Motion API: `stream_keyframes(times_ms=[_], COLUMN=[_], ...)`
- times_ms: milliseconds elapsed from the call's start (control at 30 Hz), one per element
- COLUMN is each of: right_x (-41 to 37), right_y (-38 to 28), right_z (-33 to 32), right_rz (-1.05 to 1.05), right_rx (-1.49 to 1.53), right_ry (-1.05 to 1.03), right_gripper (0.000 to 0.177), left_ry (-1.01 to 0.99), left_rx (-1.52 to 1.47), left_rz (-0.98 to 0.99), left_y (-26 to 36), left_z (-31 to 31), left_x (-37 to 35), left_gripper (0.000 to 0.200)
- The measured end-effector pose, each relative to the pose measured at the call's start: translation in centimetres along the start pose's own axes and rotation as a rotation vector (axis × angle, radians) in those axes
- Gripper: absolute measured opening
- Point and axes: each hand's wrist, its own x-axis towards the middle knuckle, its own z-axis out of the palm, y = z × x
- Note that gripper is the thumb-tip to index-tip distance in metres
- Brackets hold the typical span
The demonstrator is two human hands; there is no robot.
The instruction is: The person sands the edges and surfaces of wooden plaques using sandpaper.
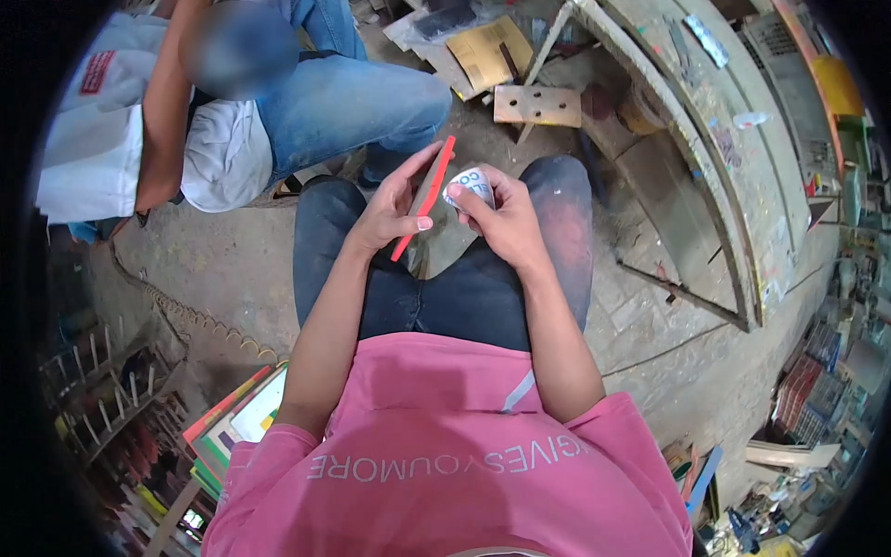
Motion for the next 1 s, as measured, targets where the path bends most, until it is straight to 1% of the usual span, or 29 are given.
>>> stream_keyframes(times_ms=[67,133,200,267,333,367,400,500,567,733,800,833,900,1000], right_x=[-0.4,-0.7,-0.6,-0.6,-0.7,-0.6,-0.6,-0.4,-0.2,-0.2,-0.3,-0.3,-0.4,-0.3], right_y=[-0.9,-1.3,-0.7,-0.7,-0.6,-0.5,-0.4,0.0,0.3,-0.1,0.1,0.1,-0.1,0.0], right_z=[0.0,0.3,0.1,0.1,-0.1,-0.4,-0.6,-1.0,-1.2,-1.7,-1.8,-1.8,-1.8,-1.9], right_rz=[0.048,-0.052,-0.063,-0.152,-0.158,-0.171,-0.184,-0.205,-0.202,-0.168,-0.213,-0.214,-0.205,-0.149], right_rx=[0.021,-0.041,-0.065,-0.145,-0.163,-0.228,-0.294,-0.28,-0.284,-0.345,-0.228,-0.228,-0.32,-0.348], right_ry=[-0.011,-0.026,0.004,0.08,0.116,0.11,0.103,0.122,0.135,0.211,0.124,0.123,0.053,0.074], right_gripper=[0.017,0.016,0.016,0.017,0.019,0.021,0.022,0.025,0.025,0.025,0.025,0.025,0.019,0.02], left_ry=[0.019,0.017,0.024,0.034,0.056,0.029,0.023,0.009,0.073,0.058,0.064,0.059,0.054,0.061], left_rx=[0.066,0.082,0.121,0.155,0.223,0.288,0.288,0.275,0.238,0.269,0.26,0.281,0.302,0.307], left_rz=[0.011,-0.006,-0.03,-0.037,-0.021,-0.052,-0.062,-0.076,-0.076,-0.088,-0.1,-0.093,-0.089,-0.082], left_y=[-0.1,-0.2,-0.2,-0.6,-0.8,-0.8,-0.8,-1.0,-1.2,-0.8,-0.8,-0.9,-1.1,-1.2], left_z=[-0.1,-0.2,-0.3,-0.4,-0.5,-0.6,-0.6,-0.4,-0.2,-0.1,0.0,-0.1,-0.1,-0.2], left_x=[-0.1,-0.1,-0.1,-0.1,0.0,0.1,0.2,0.3,0.4,0.4,0.5,0.5,0.4,0.4], left_gripper=[0.105,0.105,0.105,0.103,0.098,0.098,0.098,0.097,0.093,0.092,0.093,0.093,0.093,0.093])
